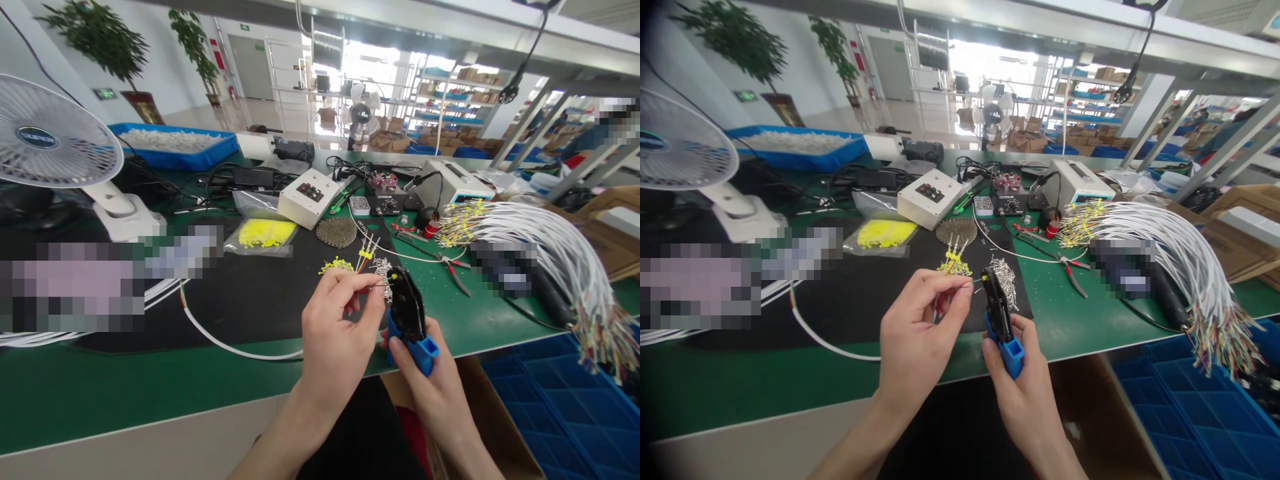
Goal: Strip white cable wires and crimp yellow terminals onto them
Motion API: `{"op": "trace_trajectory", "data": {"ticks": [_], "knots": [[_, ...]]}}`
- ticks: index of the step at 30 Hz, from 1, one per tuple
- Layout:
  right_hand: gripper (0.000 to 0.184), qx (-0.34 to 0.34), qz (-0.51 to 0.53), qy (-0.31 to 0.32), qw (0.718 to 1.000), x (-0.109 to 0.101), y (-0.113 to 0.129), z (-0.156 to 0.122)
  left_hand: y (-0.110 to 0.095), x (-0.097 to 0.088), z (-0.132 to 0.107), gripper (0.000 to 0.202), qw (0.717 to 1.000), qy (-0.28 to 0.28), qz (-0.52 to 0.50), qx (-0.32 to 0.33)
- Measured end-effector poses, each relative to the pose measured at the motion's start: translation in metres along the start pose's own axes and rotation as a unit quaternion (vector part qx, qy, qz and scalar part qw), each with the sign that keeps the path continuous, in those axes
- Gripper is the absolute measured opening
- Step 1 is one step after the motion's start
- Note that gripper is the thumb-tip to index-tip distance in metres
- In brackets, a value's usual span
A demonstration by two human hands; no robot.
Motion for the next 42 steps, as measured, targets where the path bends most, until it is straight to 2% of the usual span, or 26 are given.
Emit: {"op": "trace_trajectory", "data": {"ticks": [4, 7, 11, 16, 20, 27, 36, 42], "knots": [[0.046, 0.0, -0.033, 0.005, 0.999, 0.003, 0.002, -0.003, 0.003, -0.004, -0.004, 0.009, 1.0, 0.006, -0.019, -0.024], [0.043, -0.019, -0.093, 0.035, 0.995, 0.009, 0.001, -0.007, 0.006, -0.01, -0.008, 0.009, 0.998, 0.006, -0.036, -0.051], [0.044, -0.042, -0.152, 0.04, 0.987, 0.013, -0.006, -0.016, 0.009, -0.021, -0.016, 0.009, 0.994, 0.012, -0.055, -0.094], [0.051, -0.04, -0.193, 0.043, 0.979, 0.023, -0.01, -0.028, 0.01, -0.039, -0.027, 0.008, 0.99, 0.013, -0.063, -0.123], [0.058, -0.073, -0.206, 0.03, 0.975, 0.029, -0.005, -0.032, 0.012, -0.048, -0.034, 0.007, 0.988, 0.009, -0.083, -0.13], [0.07, -0.13, -0.247, -0.022, 0.96, 0.033, -0.009, -0.027, 0.023, -0.053, -0.044, 0.011, 0.982, -0.012, -0.128, -0.138], [0.052, -0.176, -0.267, -0.048, 0.946, 0.041, -0.011, -0.028, 0.03, -0.059, -0.05, 0.017, 0.98, -0.034, -0.14, -0.14], [0.044, -0.174, -0.27, -0.054, 0.945, 0.042, -0.009, -0.029, 0.027, -0.064, -0.046, 0.013, 0.983, -0.034, -0.118, -0.135]]}}
Point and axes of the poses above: each hand's wrist, its own z-axis towards the middle knuckle, its own x-axis out of the palm, y = z × x, the point moved 7 cm from there along z, towards the middle knuckle, and after that the axes turned 12 degrees about x, right-handed, at the moved point
